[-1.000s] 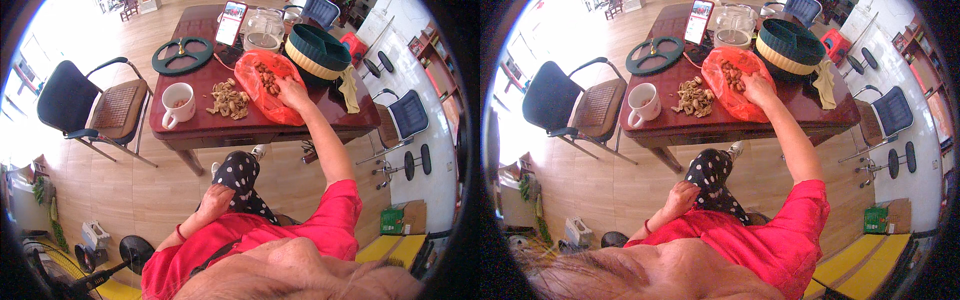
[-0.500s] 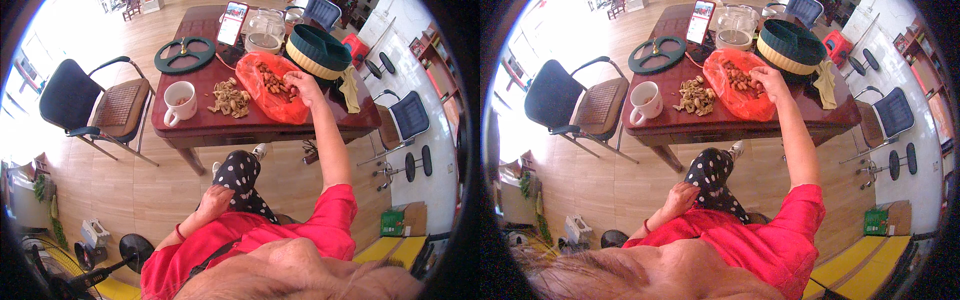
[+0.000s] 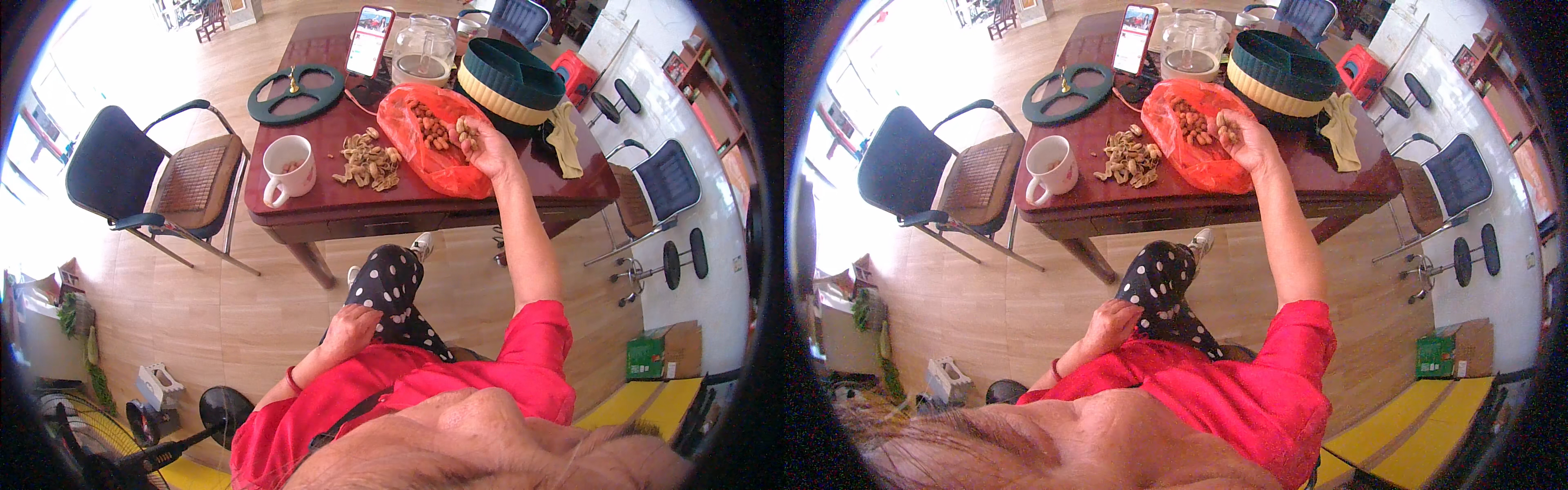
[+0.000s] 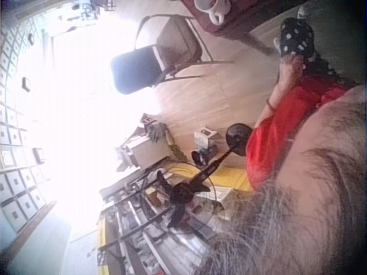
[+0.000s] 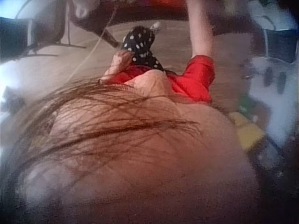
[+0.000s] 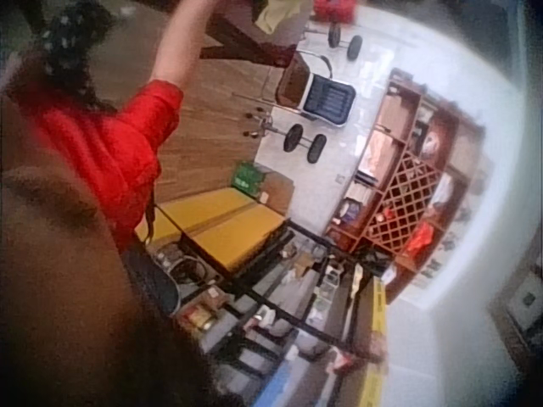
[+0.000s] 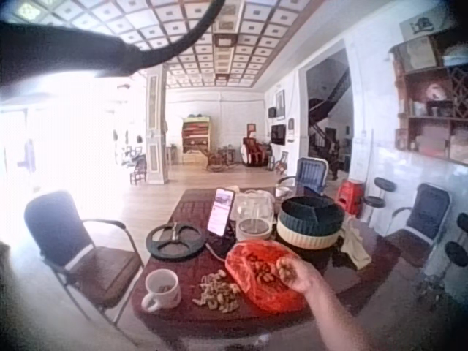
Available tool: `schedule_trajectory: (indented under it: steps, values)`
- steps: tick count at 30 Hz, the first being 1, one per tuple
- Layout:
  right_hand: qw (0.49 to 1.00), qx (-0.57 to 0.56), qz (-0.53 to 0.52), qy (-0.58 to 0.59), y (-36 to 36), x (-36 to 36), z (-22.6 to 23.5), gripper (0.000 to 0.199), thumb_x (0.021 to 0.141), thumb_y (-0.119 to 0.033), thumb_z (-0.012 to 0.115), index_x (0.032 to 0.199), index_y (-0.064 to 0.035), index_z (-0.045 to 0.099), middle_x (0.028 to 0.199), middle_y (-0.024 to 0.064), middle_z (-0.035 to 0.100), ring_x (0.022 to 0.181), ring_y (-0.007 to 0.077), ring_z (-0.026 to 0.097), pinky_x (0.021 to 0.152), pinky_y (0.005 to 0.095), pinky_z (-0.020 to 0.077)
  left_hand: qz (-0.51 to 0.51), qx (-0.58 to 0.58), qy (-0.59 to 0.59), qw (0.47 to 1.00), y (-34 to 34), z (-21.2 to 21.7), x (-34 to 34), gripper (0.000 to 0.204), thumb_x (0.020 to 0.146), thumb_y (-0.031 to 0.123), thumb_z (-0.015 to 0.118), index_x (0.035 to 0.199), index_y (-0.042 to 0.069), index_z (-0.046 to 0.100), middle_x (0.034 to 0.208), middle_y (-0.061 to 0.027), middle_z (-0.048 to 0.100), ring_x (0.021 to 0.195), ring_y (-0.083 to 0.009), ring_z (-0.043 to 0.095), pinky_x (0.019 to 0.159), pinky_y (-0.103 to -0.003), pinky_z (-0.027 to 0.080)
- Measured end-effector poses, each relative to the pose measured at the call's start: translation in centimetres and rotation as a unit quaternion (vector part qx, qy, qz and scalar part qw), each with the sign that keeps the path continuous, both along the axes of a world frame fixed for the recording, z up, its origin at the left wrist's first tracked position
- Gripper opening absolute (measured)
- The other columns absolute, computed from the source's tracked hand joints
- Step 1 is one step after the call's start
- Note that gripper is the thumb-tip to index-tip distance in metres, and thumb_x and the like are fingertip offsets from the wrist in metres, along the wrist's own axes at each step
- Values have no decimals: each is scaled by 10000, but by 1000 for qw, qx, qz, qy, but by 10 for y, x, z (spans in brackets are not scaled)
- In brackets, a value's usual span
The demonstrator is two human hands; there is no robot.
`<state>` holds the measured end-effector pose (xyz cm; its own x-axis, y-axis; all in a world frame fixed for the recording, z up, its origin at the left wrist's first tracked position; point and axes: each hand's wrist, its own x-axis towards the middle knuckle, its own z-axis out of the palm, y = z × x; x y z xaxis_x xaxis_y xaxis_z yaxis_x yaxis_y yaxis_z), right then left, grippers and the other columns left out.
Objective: The person picks up peanuts from a red plastic bag on a table, peels them by hand, and places the shelled nuts into a white cup while leaving the shells on the table.
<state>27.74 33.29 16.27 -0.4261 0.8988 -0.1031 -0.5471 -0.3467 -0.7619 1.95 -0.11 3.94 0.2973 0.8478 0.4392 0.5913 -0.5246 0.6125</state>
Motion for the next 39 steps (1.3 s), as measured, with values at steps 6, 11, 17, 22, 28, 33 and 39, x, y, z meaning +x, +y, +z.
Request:
schedule_trajectory:
  steps: [6,11,17,22,28,33,39]
  values:
    - [979,70,-118,-150,-13,-10,9,93,845,-114,605,924,-72,583,821,39,630,692,98,590,493,166,434,0,7,6,1000,-2,-3,0,109,752,44,619,859,31,636,771,-125,624,724,-307,611,656,-399,493]
    - [956,117,-185,-196,-9,-16,15,103,855,-124,589,917,-46,565,761,41,596,621,100,556,499,230,442,-14,6,7,1000,-3,-3,2,114,748,46,621,861,33,635,750,-128,616,711,-312,608,639,-402,494]
    - [987,31,-158,-26,6,-20,15,111,898,-137,510,816,-66,528,714,45,564,621,148,556,537,296,472,-19,7,-1,1000,-5,-4,3,108,755,44,607,860,36,633,743,-128,610,703,-313,606,629,-403,493]
    - [989,2,-142,45,14,-9,1,150,917,-152,464,805,-76,526,708,51,562,643,186,561,625,359,490,-14,-6,17,1000,-8,-7,3,124,744,52,598,862,33,628,753,-126,608,722,-301,606,657,-393,491]
    - [986,-34,-130,100,9,-11,4,138,915,-141,457,831,-66,536,748,57,578,698,189,576,670,358,484,-15,-5,15,1000,-10,-13,2,111,766,63,602,870,38,631,746,-121,607,703,-303,600,640,-394,491]
    - [979,-44,-68,188,-10,-15,18,142,919,-142,468,904,-24,545,827,83,586,794,204,574,686,325,484,-17,3,11,1000,-10,-7,3,136,736,50,609,870,40,628,747,-118,605,708,-310,600,649,-400,493]
    - [961,-73,125,236,-139,-68,12,176,910,-180,507,1021,-51,548,913,88,492,760,139,491,498,173,416,35,-12,3,999,-8,-4,-4,141,740,39,609,880,47,628,768,-127,612,707,-315,602,628,-400,496]
